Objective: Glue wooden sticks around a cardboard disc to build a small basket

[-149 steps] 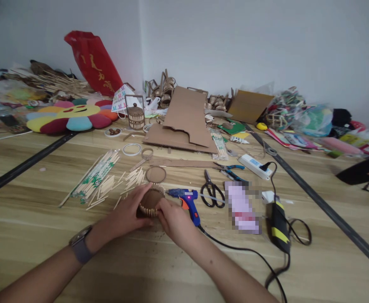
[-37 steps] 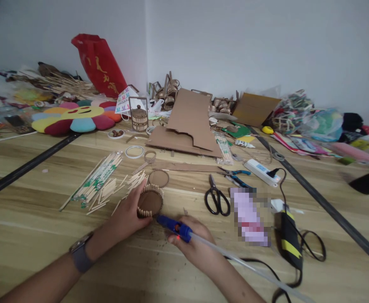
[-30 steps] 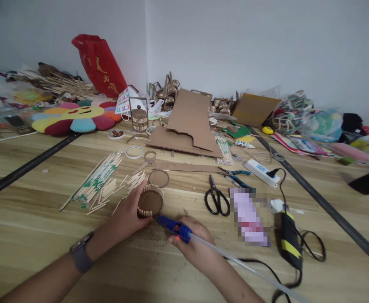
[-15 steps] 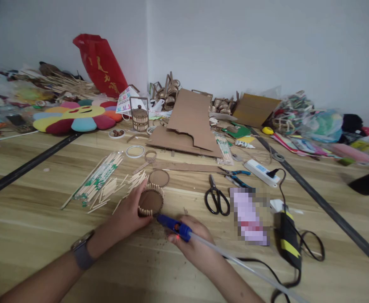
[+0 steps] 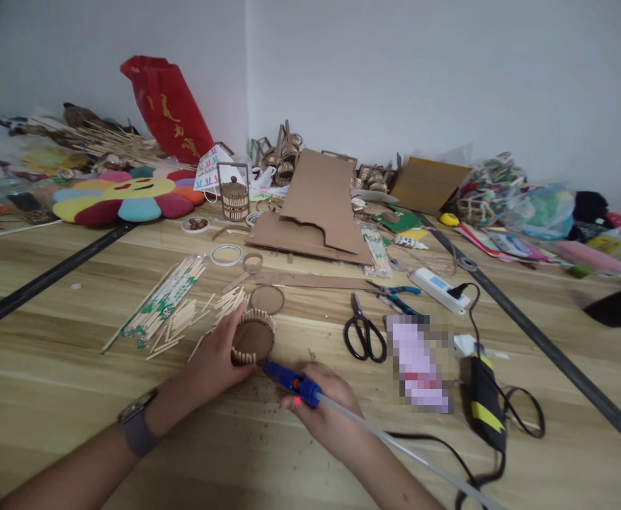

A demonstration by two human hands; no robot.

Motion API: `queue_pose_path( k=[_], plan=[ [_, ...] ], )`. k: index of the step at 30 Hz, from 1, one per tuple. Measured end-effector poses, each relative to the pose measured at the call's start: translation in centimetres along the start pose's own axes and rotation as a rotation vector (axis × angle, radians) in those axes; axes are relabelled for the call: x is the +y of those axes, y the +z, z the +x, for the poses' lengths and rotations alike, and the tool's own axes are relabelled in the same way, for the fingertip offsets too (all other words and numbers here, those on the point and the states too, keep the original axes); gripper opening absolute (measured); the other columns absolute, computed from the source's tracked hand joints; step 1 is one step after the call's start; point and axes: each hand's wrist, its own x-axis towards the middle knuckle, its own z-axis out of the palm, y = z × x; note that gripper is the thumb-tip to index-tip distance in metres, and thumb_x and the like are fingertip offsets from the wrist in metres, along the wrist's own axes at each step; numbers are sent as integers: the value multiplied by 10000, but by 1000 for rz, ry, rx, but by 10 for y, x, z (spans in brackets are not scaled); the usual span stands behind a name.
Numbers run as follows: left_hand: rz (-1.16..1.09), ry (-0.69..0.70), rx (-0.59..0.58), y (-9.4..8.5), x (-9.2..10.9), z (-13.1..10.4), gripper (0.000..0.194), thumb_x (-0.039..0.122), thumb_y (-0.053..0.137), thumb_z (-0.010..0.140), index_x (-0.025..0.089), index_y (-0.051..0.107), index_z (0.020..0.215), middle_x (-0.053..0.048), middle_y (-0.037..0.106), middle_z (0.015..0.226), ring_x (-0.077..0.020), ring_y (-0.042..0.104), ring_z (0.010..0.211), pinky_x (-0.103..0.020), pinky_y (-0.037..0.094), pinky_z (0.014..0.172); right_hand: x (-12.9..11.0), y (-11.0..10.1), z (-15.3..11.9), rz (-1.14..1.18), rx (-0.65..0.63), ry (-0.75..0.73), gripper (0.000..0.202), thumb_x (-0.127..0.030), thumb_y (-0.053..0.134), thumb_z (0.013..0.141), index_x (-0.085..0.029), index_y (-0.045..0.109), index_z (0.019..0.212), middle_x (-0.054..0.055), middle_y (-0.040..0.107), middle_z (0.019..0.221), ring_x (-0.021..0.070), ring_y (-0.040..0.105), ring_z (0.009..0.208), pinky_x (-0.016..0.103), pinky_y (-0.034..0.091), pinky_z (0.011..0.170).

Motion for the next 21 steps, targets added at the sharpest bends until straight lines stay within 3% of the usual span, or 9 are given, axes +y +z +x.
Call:
queue_pose_path(
  k=[21],
  plan=[
    [2,1,21,1,1,-1,1045,96,714,677,254,172,1557,-146,487,1473,-338,466,1378,-531,411,1121,1,2,-2,-38,2,-17,404,-585,514,943,-213,626,831,56,687,776,214,668,727,305,515,637]
  ],
)
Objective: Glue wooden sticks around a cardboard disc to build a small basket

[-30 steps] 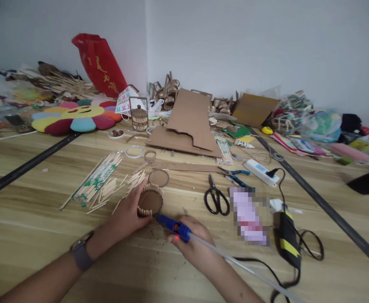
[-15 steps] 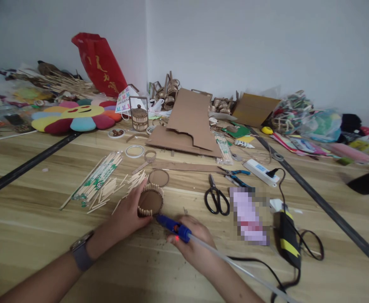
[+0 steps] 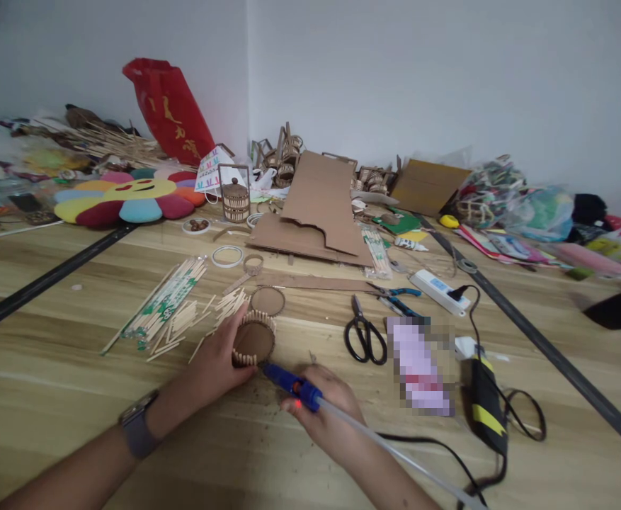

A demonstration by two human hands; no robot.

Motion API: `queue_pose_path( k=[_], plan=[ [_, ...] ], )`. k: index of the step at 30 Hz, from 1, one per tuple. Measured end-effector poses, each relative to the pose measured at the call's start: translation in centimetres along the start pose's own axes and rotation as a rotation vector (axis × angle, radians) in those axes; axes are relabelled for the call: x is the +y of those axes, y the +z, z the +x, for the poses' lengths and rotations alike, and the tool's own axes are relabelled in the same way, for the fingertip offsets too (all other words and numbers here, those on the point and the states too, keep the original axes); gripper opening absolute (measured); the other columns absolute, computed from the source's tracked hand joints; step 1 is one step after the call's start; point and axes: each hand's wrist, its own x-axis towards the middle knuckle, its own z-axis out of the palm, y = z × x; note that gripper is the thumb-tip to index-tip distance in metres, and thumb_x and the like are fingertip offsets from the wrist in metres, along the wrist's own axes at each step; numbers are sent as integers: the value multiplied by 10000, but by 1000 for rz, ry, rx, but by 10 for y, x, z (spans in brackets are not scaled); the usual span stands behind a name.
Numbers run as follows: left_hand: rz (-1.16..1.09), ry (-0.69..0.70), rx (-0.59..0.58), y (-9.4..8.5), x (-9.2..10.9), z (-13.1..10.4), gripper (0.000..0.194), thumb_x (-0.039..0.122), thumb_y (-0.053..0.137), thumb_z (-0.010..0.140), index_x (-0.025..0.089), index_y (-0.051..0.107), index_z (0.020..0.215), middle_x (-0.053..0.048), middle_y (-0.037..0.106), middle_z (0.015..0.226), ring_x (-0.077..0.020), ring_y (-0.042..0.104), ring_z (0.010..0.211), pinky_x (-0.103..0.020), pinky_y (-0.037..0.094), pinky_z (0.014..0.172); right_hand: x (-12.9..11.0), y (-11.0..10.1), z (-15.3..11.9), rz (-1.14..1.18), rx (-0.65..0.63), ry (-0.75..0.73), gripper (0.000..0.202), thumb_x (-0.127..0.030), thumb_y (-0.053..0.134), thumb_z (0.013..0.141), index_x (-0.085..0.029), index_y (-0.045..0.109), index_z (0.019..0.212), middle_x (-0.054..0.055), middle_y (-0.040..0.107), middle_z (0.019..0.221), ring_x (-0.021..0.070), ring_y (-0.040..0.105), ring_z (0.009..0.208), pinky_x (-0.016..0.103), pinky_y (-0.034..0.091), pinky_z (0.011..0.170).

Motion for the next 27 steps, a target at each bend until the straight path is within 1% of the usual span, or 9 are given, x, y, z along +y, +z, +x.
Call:
queue_pose_path(
  k=[3,8,13,16,19,21,23,25,27],
  plan=[
    [2,-3,-8,0,0,0,1042,98,707,681,249,167,1558,-149,499,1461,-338,476,1371,-528,415,1117,1,1,-1,-12,10,-18,419,-600,510,940,-208,628,849,59,686,776,216,667,718,305,508,627],
    [13,-8,-14,-1,1,1,1063,83,712,674,251,151,1561,-149,498,1460,-335,480,1369,-527,418,1119,2,4,-2,-29,43,-28,449,-628,492,940,-216,616,811,46,673,746,207,660,698,296,486,609],
    [3,-9,-37,1,2,-2,1076,96,730,678,269,141,1562,-142,448,1516,-345,420,1416,-538,399,1137,-2,1,1,22,103,34,465,-655,522,905,-216,621,788,48,673,726,216,656,675,299,490,589],
    [-19,-3,-53,3,1,-4,1083,108,741,676,301,143,1558,-117,425,1539,-334,403,1431,-523,395,1149,-2,-5,4,121,135,140,450,-650,540,876,-225,645,772,47,678,710,226,646,644,308,504,570],
    [-29,-15,-61,1,1,-3,1077,123,741,680,299,142,1558,-112,424,1541,-329,393,1439,-520,384,1158,1,-13,7,240,186,327,460,-665,590,813,-220,704,789,61,713,741,256,665,703,334,531,627],
    [-35,-41,-76,-3,2,-1,1069,136,741,684,275,144,1559,-122,422,1541,-331,374,1450,-518,367,1167,4,-19,10,391,232,473,504,-697,633,765,-200,706,727,57,694,678,223,630,628,316,510,586],
    [-63,-82,-104,-9,4,2,1080,149,752,678,254,136,1559,-136,394,1560,-330,361,1457,-505,363,1170,6,-24,14,637,256,594,537,-709,695,714,-172,693,694,44,670,630,154,555,523,271,461,508],
    [-109,-108,-129,-13,5,4,1094,160,757,677,253,118,1559,-140,350,1589,-318,360,1460,-490,362,1171,7,-28,18,871,251,678,528,-657,796,646,-144,699,726,45,679,649,110,524,494,233,439,472],
    [-145,-118,-144,-17,6,5,1096,168,757,679,251,107,1558,-140,318,1608,-305,347,1468,-479,350,1178,8,-31,21,1011,222,726,488,-549,884,591,-127,717,771,64,713,716,103,560,523,215,465,482]
  ],
)
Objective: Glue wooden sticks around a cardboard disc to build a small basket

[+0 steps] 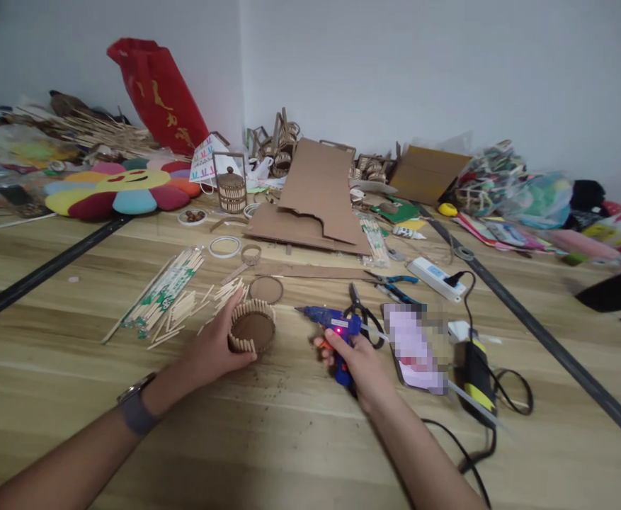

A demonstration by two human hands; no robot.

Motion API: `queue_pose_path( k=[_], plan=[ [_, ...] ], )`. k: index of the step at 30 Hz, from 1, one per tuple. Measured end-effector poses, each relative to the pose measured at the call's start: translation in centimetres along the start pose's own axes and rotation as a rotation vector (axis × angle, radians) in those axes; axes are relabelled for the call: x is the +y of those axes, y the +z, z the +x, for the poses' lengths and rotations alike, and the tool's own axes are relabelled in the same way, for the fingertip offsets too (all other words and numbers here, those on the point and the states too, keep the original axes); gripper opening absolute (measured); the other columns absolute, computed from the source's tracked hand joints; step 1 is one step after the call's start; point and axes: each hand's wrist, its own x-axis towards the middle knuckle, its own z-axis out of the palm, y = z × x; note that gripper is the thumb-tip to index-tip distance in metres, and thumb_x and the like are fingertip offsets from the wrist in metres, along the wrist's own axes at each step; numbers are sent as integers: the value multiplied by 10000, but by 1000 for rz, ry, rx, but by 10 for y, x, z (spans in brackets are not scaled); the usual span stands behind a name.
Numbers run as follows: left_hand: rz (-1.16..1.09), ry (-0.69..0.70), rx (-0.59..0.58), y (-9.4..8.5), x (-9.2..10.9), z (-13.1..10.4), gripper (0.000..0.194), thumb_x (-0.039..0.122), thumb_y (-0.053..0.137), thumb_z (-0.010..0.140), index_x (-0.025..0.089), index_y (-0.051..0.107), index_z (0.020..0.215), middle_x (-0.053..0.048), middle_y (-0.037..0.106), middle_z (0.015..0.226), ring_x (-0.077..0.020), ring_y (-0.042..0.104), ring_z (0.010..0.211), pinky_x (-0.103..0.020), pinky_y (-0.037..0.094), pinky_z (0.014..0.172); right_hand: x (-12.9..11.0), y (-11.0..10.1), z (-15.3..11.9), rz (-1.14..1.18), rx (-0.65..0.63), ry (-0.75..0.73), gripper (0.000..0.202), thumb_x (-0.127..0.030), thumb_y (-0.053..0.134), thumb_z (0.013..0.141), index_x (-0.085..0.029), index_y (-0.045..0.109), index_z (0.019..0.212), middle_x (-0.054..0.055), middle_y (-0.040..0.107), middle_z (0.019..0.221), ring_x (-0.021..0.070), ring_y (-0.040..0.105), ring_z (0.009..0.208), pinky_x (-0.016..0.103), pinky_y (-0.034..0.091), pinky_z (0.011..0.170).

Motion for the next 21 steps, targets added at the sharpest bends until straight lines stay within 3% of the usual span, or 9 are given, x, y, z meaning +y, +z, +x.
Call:
queue_pose_path(
  k=[5,8,11,14,15,18,21],
  plan=[
    [-44,-15,-10,-4,0,0,1086,198,760,686,239,115,1559,-153,281,1624,-305,307,1486,-492,315,1189,0,-11,9,18,-27,77,412,-403,926,569,-148,707,807,72,737,764,150,669,634,252,563,610],
    [-84,-32,1,-6,-1,1,1088,212,760,692,241,108,1563,-150,265,1630,-305,311,1483,-489,310,1189,-4,-23,11,-302,-74,25,356,-490,816,692,-175,674,778,37,697,663,175,657,614,278,537,592],
    [-142,-40,28,-10,0,3,1094,236,775,690,248,118,1564,-148,273,1626,-320,342,1466,-491,325,1178,-11,-26,6,-925,35,-215,289,-456,631,859,-183,699,795,74,711,741,227,661,696,319,501,626],
    [-198,-57,76,-17,2,6,1097,276,792,692,235,130,1565,-167,316,1603,-341,373,1445,-512,347,1161,-12,-8,-7,-1370,202,-609,242,-313,536,940,-170,706,843,136,704,873,272,653,821,363,491,699],
    [-203,-55,104,-19,2,7,1097,290,793,694,222,130,1565,-175,316,1601,-344,360,1452,-518,338,1166,-10,3,-13,-1433,120,-742,214,-260,525,954,-172,700,868,121,697,853,256,646,803,351,489,698],
    [-181,-35,194,-24,2,9,1103,325,784,691,181,123,1563,-189,256,1622,-343,286,1486,-519,288,1194,2,50,-28,-1486,-341,-1104,141,-106,565,928,-184,682,927,74,712,884,204,631,786,310,490,707],
    [-158,-27,232,-26,0,9,1095,328,771,693,178,124,1563,-189,239,1627,-344,276,1490,-516,281,1200,14,100,-33,-1551,-642,-1318,77,-138,638,907,-144,668,978,79,724,949,218,623,820,326,492,686]
  ],
)
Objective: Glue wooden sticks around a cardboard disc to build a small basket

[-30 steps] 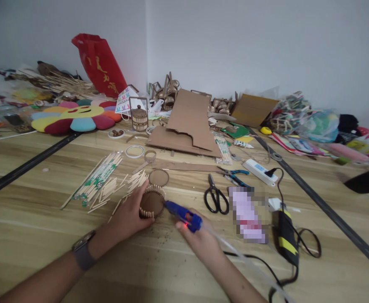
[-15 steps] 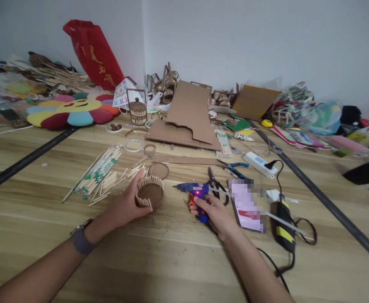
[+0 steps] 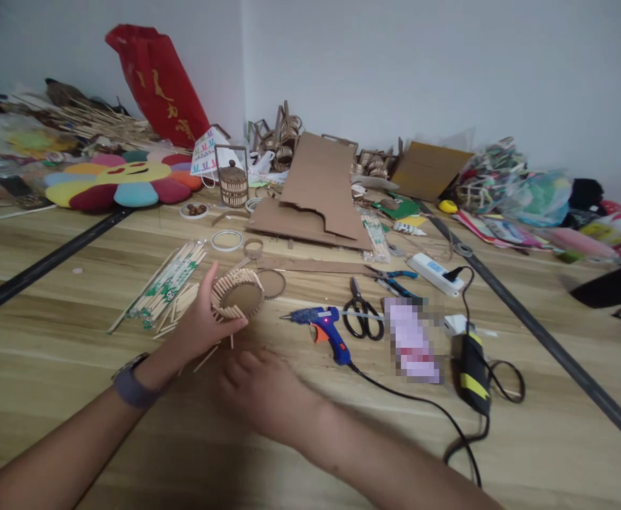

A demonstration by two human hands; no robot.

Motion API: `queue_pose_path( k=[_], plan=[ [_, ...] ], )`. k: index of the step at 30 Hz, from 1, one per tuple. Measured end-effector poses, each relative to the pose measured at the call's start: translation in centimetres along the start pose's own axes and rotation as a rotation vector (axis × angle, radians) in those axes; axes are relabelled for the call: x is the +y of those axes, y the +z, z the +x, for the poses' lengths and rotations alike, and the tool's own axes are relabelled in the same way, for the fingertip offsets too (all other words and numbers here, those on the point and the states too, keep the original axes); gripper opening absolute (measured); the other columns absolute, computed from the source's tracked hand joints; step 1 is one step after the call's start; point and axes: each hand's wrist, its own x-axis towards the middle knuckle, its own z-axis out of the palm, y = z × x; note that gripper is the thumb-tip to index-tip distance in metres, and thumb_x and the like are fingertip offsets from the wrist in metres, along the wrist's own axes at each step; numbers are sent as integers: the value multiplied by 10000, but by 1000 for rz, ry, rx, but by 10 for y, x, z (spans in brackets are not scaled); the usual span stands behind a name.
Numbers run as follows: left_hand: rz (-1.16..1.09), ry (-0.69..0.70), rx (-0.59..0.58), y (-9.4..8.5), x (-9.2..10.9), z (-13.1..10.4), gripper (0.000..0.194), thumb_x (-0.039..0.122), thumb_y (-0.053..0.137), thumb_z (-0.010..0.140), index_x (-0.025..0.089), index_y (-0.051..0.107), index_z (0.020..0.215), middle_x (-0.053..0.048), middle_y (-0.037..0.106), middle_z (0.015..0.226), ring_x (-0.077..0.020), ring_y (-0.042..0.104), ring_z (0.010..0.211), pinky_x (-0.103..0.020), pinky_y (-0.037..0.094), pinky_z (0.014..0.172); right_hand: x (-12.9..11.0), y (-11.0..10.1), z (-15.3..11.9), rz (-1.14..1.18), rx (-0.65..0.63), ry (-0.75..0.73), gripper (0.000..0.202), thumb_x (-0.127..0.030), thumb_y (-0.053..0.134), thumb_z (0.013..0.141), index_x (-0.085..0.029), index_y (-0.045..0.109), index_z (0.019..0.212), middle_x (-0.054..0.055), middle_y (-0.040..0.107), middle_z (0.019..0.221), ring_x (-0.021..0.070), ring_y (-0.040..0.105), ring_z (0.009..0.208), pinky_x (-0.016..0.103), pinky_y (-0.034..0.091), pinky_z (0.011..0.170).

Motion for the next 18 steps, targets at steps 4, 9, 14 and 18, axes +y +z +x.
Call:
queue_pose_path(
  k=[4,9,14,18],
  plan=[
    [13,23,5,-1,-5,2,1103,322,777,673,169,141,1560,-193,275,1611,-351,313,1473,-508,305,1191,-13,9,45,-6,0,-135,153,-172,581,960,-103,648,1079,77,738,954,205,621,834,318,486,670],
    [31,-12,19,-3,-10,6,1111,341,780,674,120,140,1554,-219,239,1618,-360,285,1485,-497,295,1198,-20,11,63,-34,-9,-159,118,-152,572,937,-93,660,988,81,727,844,219,610,790,340,473,671],
    [59,15,-14,-1,-10,5,1110,309,771,666,146,134,1561,-209,253,1617,-346,290,1485,-494,282,1203,-29,10,62,-25,-38,-109,152,-159,551,947,-66,657,1004,123,728,896,234,619,792,352,480,653],
    [50,-4,-22,-1,-8,3,1116,313,769,679,159,111,1568,-206,269,1611,-344,290,1485,-507,282,1200,-29,-1,49,20,-15,-68,135,-199,580,937,-105,677,944,117,717,900,244,617,794,350,494,635]
  ],
)
